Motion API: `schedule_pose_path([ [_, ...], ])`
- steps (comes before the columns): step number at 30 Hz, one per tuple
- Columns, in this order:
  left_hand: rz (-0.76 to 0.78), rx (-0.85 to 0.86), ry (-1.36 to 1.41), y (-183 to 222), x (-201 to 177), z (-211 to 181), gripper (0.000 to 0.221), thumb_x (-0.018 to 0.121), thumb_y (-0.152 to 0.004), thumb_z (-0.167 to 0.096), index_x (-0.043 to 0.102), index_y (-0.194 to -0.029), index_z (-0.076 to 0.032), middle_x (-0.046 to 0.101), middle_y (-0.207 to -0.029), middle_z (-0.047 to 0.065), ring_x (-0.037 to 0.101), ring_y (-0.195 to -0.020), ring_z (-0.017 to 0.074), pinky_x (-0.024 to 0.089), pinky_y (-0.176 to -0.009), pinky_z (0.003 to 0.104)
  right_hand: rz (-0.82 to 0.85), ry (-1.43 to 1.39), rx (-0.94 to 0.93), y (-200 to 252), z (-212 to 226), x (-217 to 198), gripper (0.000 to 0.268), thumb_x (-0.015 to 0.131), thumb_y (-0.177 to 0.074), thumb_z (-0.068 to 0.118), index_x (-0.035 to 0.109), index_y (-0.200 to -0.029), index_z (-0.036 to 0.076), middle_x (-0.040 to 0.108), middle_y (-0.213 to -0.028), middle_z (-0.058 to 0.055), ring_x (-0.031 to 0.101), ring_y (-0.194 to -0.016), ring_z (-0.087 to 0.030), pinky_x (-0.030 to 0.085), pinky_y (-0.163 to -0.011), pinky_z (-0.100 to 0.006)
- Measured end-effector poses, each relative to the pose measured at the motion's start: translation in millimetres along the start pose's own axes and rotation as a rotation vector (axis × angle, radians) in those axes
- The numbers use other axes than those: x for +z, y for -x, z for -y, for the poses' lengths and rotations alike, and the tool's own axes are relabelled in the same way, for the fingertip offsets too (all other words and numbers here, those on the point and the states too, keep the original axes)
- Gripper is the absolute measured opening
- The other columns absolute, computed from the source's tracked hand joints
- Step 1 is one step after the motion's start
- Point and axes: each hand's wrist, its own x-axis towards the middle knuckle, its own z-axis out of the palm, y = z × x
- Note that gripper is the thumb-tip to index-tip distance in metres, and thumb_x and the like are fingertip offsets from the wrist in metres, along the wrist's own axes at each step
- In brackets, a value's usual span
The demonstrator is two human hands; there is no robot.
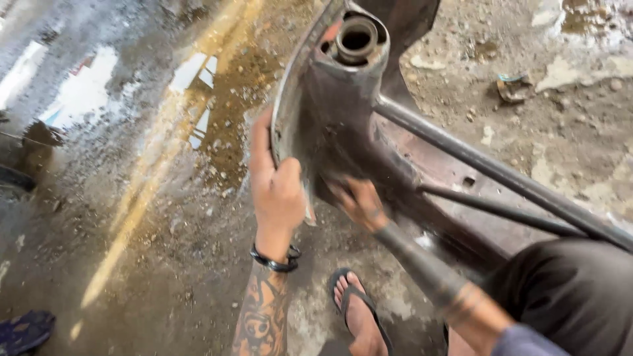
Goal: Sanding a motorcycle frame with sandpaper to remove old paint and rust in preparation for repair.
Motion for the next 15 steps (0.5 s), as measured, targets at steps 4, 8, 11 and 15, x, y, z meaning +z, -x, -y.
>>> schedule_pose_path([
  [4, 0.029, -0.020, 0.031, 2, -8, 7, 0.080, 0.034, -0.065, 0.003, 0.048, -0.143, -0.004, 0.059, -0.127, 0.021, 0.058, -0.121, 0.0348, 0.046, -0.110, 0.061, -0.154, -0.134, -0.115, -27, 65, 1, 0.013, 0.069, -0.098, 0.011, 0.077, -0.104, 0.004, 0.077, -0.080, -0.012, 0.076, -0.083, -0.022, 0.059, -0.064, -0.037],
  [8, -0.013, -0.011, 0.032, 3, -1, -2, 0.076, 0.035, -0.068, 0.003, 0.051, -0.142, -0.004, 0.060, -0.128, 0.022, 0.058, -0.123, 0.0341, 0.046, -0.109, 0.062, -0.154, -0.075, -0.225, 10, 9, 21, 0.022, 0.069, -0.096, 0.005, 0.074, -0.117, -0.001, 0.075, -0.103, -0.024, 0.072, -0.097, -0.044, 0.058, -0.075, -0.053],
  [11, -0.014, 0.015, 0.022, -1, 0, 2, 0.078, 0.035, -0.067, 0.004, 0.049, -0.143, -0.003, 0.059, -0.130, 0.022, 0.056, -0.122, 0.0317, 0.043, -0.112, 0.061, -0.063, 0.113, -0.045, 37, -32, 8, 0.019, 0.071, -0.093, 0.009, 0.076, -0.110, 0.002, 0.076, -0.082, -0.022, 0.073, -0.078, -0.043, 0.057, -0.062, -0.052],
  [15, 0.008, 0.045, 0.008, -5, -1, 0, 0.082, 0.034, -0.066, 0.006, 0.047, -0.147, -0.003, 0.058, -0.132, 0.023, 0.056, -0.125, 0.0347, 0.038, -0.116, 0.063, -0.061, -0.009, 0.078, -5, -27, 18, 0.013, 0.075, -0.092, 0.023, 0.078, -0.087, 0.011, 0.071, -0.063, -0.008, 0.068, -0.059, -0.021, 0.053, -0.056, -0.040],
])
